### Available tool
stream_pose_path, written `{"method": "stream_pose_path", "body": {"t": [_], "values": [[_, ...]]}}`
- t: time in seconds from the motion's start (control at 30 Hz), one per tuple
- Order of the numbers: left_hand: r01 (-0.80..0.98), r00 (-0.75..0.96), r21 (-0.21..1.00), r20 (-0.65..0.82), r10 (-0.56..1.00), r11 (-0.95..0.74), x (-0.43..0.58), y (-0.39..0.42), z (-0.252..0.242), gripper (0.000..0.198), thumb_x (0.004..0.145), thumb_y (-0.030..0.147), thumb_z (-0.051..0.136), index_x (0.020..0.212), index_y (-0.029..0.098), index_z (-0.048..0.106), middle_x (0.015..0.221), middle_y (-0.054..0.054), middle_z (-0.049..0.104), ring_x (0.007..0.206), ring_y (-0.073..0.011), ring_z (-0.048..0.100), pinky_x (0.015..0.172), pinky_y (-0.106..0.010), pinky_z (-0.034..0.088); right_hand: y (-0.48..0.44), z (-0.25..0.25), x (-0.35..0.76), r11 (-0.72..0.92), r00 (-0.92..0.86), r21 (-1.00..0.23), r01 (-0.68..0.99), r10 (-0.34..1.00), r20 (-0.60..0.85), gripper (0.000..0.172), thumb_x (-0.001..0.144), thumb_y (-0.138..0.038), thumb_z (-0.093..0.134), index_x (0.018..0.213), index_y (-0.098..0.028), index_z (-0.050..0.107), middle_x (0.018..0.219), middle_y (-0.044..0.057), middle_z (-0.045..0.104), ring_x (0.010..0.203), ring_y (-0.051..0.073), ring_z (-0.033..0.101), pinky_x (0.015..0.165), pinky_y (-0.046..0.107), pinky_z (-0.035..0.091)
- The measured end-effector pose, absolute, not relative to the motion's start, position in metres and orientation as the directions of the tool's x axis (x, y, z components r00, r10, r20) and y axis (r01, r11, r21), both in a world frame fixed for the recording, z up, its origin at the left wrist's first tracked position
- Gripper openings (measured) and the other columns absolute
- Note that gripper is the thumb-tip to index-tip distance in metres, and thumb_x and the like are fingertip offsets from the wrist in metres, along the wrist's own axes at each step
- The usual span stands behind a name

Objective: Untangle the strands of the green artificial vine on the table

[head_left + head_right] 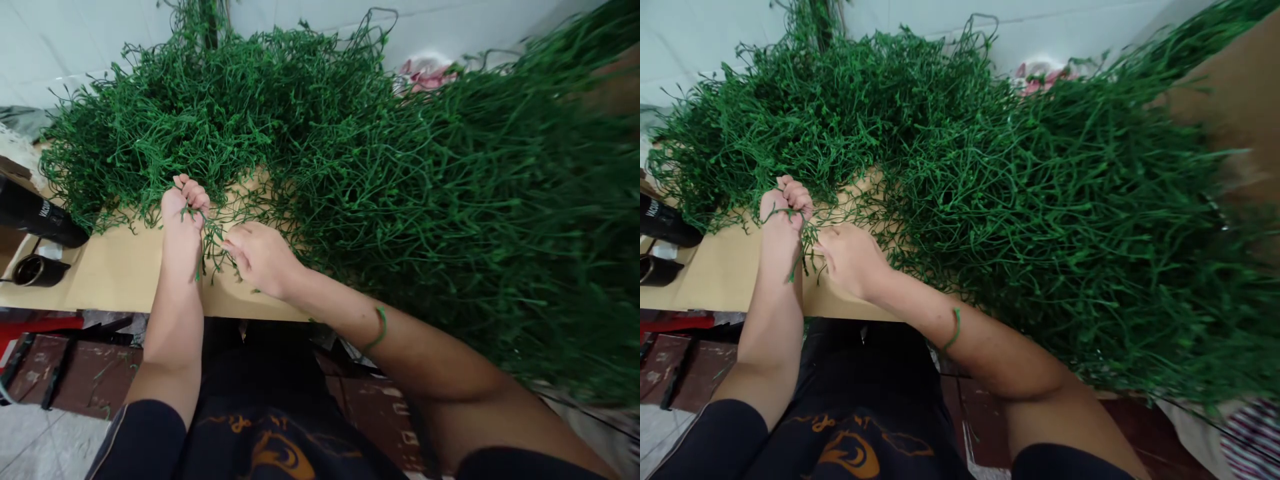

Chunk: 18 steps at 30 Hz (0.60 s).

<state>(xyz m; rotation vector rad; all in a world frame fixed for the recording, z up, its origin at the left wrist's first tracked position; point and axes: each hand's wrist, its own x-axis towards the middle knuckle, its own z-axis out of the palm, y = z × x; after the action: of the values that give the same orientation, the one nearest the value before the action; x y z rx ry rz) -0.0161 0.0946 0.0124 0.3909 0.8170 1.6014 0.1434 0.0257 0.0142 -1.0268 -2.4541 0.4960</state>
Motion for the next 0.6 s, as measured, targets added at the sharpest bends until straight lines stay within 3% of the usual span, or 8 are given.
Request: {"method": "stream_pose_path", "body": {"t": [0.13, 0.2, 0.3, 0.37, 0.47, 0.53, 0.6], "values": [[-0.673, -0.294, 0.729, -0.109, 0.95, -0.125, -0.037, 0.1, 0.003, 0.03, 0.088, 0.013, 0.038, 0.059, 0.02, 0.037, 0.049, 0.005, 0.021, 0.041, -0.0071, 0.021, 0.044, -0.026, 0.021, 0.015, 0.017, 0.151, 0.733, -0.623, -0.484, 0.478, 0.672, 0.401, 0.024, 0.084, -0.021, 0.032, 0.066, -0.016, 0.047, 0.065, 0.006, 0.048, 0.066, 0.015, 0.038, 0.065, 0.029, 0.031], [-0.685, -0.351, 0.703, -0.089, 0.932, -0.19, -0.046, 0.099, 0.002, 0.033, 0.09, 0.012, 0.032, 0.058, 0.02, 0.035, 0.049, 0.005, 0.02, 0.042, -0.0076, 0.019, 0.043, -0.026, 0.02, 0.016, 0.02, 0.161, 0.764, -0.612, -0.486, 0.424, 0.637, 0.468, 0.024, 0.085, -0.021, 0.033, 0.064, -0.017, 0.045, 0.064, 0.005, 0.046, 0.065, 0.014, 0.037, 0.064, 0.028, 0.031], [-0.697, -0.353, 0.694, -0.115, 0.928, -0.179, -0.049, 0.094, 0.008, 0.039, 0.093, 0.01, 0.021, 0.056, 0.02, 0.03, 0.047, 0.006, 0.017, 0.042, -0.0082, 0.013, 0.04, -0.025, 0.018, 0.024, 0.024, 0.176, 0.687, -0.537, -0.558, 0.466, 0.72, 0.439, 0.025, 0.085, -0.023, 0.035, 0.06, -0.018, 0.039, 0.06, 0.002, 0.044, 0.06, 0.012, 0.036, 0.06, 0.027, 0.03], [-0.7, -0.268, 0.704, -0.1, 0.958, -0.122, -0.042, 0.089, 0.014, 0.04, 0.094, 0.014, 0.021, 0.057, 0.019, 0.033, 0.047, 0.006, 0.016, 0.041, -0.0072, 0.011, 0.038, -0.024, 0.016, 0.032, 0.026, 0.182, 0.622, -0.469, -0.611, 0.49, 0.779, 0.416, 0.025, 0.085, -0.023, 0.036, 0.06, -0.018, 0.037, 0.059, 0.001, 0.044, 0.058, 0.011, 0.038, 0.059, 0.026, 0.03], [-0.624, -0.065, 0.781, -0.073, 0.995, 0.017, -0.023, 0.075, 0.02, 0.039, 0.093, 0.041, 0.031, 0.064, 0.017, 0.046, 0.048, 0.007, 0.018, 0.039, -0.0045, 0.014, 0.035, -0.021, 0.012, 0.044, 0.028, 0.185, 0.604, -0.366, -0.619, 0.502, 0.797, 0.481, 0.025, 0.085, -0.023, 0.037, 0.061, -0.019, 0.036, 0.059, 0.001, 0.043, 0.059, 0.011, 0.04, 0.06, 0.026, 0.031], [-0.482, 0.061, 0.87, -0.082, 0.995, 0.101, -0.009, 0.062, 0.02, 0.038, 0.082, 0.054, 0.046, 0.073, 0.017, 0.052, 0.048, 0.008, 0.02, 0.038, -0.0029, 0.016, 0.034, -0.019, 0.011, 0.05, 0.029, 0.182, 0.603, -0.311, -0.601, 0.525, 0.793, 0.524, 0.026, 0.085, -0.024, 0.038, 0.06, -0.019, 0.034, 0.06, 0.0, 0.042, 0.059, 0.011, 0.039, 0.06, 0.026, 0.031], [-0.328, 0.149, 0.937, -0.078, 0.986, 0.123, 0.001, 0.051, 0.017, 0.04, 0.068, 0.053, 0.065, 0.079, 0.016, 0.055, 0.047, 0.01, 0.023, 0.037, -0.0014, 0.018, 0.035, -0.016, 0.012, 0.055, 0.029, 0.177, 0.591, -0.283, -0.597, 0.543, 0.797, 0.533, 0.026, 0.085, -0.024, 0.038, 0.061, -0.019, 0.033, 0.06, 0.0, 0.041, 0.059, 0.011, 0.039, 0.06, 0.026, 0.03]]}}
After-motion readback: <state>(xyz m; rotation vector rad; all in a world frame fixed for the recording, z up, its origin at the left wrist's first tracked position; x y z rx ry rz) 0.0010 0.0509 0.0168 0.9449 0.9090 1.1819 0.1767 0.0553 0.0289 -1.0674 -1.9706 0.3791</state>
